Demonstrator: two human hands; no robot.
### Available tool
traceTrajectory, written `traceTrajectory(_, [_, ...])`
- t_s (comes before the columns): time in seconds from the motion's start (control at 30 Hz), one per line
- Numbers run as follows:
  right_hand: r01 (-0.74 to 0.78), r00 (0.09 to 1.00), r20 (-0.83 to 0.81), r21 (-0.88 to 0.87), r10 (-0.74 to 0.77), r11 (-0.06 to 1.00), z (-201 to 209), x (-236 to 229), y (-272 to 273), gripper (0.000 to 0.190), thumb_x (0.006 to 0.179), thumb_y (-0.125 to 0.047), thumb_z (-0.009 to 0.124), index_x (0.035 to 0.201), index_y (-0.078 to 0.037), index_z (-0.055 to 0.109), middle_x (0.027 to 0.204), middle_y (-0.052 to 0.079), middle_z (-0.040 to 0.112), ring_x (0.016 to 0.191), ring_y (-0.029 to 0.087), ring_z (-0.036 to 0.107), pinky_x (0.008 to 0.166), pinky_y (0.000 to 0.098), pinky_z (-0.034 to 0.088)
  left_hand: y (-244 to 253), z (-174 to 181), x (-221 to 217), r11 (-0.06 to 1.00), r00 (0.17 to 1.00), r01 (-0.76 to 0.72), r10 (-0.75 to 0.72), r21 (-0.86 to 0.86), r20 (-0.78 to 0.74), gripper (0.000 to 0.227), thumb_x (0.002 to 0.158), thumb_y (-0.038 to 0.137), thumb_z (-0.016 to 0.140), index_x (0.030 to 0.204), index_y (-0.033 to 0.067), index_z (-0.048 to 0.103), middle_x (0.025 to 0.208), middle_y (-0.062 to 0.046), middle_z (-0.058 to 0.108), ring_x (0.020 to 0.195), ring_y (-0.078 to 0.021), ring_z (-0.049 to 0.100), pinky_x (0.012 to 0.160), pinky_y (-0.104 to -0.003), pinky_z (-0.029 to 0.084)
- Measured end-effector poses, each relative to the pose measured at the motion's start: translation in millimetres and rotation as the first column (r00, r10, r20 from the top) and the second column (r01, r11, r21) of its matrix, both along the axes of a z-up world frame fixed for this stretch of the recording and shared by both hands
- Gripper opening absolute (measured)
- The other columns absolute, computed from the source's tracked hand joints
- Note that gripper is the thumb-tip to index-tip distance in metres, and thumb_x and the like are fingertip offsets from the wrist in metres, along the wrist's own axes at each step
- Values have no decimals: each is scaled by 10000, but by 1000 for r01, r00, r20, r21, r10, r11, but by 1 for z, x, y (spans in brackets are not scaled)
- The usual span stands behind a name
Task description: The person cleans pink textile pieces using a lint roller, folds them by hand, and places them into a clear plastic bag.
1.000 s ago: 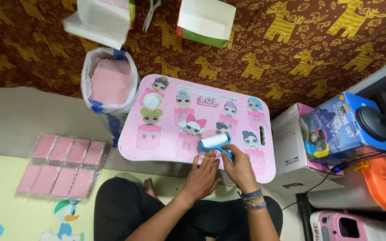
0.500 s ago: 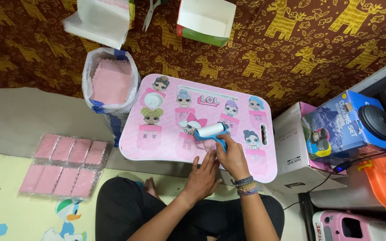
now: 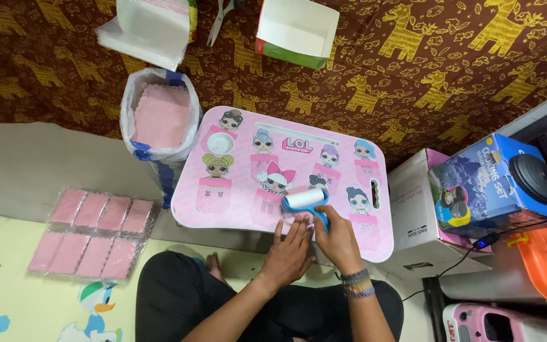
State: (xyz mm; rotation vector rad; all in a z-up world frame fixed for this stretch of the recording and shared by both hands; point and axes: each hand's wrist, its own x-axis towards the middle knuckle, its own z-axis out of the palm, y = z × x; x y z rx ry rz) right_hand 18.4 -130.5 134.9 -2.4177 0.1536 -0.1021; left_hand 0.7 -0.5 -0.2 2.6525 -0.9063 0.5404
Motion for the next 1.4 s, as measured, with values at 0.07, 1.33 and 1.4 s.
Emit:
traceTrajectory(0.07, [-69,992,109,24,66,997,-16,13,-5,268,919,-147,640,1163,-50,689,754,229,702,659,360,721,601,436,526,-1,-2,0,1000,1000,5,-5,1,-14,798,897,496,629,1497,0,452,1636,-218,314,1546,-329,228,1195,-630,92])
traceTrajectory(1.33, [-103,986,142,85,90,991,-21,44,1,281,915,-176,658,1165,-52,693,664,197,660,542,246,641,553,389,482,7,-5,-5,997,998,57,-59,-60,-23,690,904,460,653,1439,42,527,1518,-219,434,1516,-352,278,1164,-615,182])
traceTrajectory(1.4, [-86,988,136,95,73,992,-29,49,1,279,922,-178,657,1167,-49,691,696,194,675,541,268,626,554,400,474,7,-6,-6,994,998,61,-64,-94,-26,699,905,453,654,1451,37,520,1528,-215,437,1520,-344,283,1173,-611,177])
